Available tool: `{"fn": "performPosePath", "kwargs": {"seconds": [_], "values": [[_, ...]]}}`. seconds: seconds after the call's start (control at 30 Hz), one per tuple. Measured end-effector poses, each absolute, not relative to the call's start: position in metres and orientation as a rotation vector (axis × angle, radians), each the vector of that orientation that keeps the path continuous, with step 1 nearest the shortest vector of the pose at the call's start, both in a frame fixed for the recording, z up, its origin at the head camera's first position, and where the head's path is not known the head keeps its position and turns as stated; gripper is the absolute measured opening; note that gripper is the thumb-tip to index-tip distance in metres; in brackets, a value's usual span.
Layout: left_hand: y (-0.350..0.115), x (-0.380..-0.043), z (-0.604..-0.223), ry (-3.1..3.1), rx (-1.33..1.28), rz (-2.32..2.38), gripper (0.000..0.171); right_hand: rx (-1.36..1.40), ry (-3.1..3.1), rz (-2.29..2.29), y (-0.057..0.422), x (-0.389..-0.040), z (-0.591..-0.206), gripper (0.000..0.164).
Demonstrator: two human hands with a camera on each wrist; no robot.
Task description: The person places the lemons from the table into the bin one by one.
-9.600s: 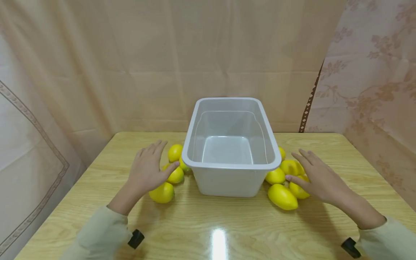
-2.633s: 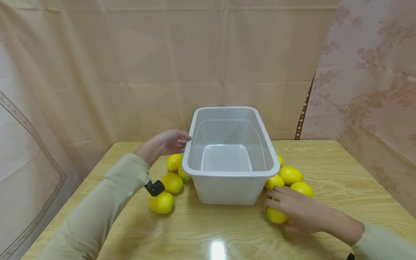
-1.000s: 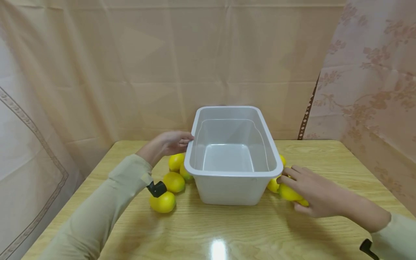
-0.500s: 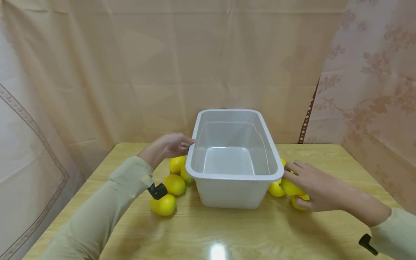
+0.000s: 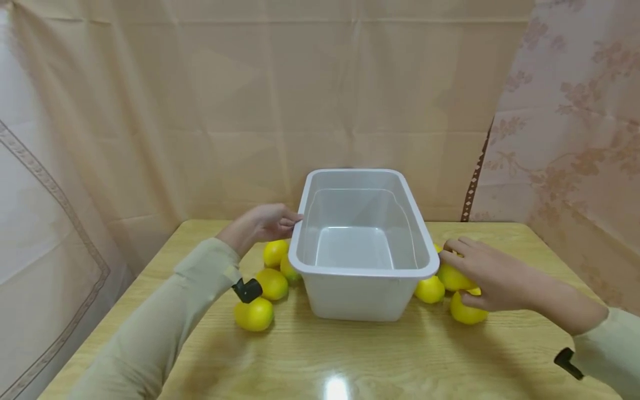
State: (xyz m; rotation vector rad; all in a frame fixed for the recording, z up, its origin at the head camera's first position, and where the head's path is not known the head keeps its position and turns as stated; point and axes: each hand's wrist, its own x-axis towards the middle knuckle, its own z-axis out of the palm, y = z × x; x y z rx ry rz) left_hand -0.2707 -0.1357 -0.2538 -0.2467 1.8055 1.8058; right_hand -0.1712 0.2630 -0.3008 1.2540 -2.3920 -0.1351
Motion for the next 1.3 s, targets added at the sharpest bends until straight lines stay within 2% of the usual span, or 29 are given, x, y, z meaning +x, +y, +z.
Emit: {"fn": "performPosePath", "kwargs": {"seconds": [0.13, 0.4, 0.83, 1.3], "values": [[-0.134, -0.269, -0.253, 1.788, -0.244, 1.804, 0.058, 1.240, -2.434, -0.130, 0.264, -0.174, -0.299, 0.063], [-0.122, -0.273, -0.254, 1.899, -0.186, 1.755, 0.047, 1.246, -2.420, -0.122, 0.266, -0.187, -0.290, 0.062], [-0.119, -0.273, -0.254, 1.919, -0.207, 1.774, 0.046, 1.208, -2.453, -0.143, 0.271, -0.197, -0.270, 0.061], [-0.121, -0.275, -0.254, 1.944, -0.223, 1.757, 0.046, 1.199, -2.442, -0.184, 0.260, -0.206, -0.242, 0.050]]}}
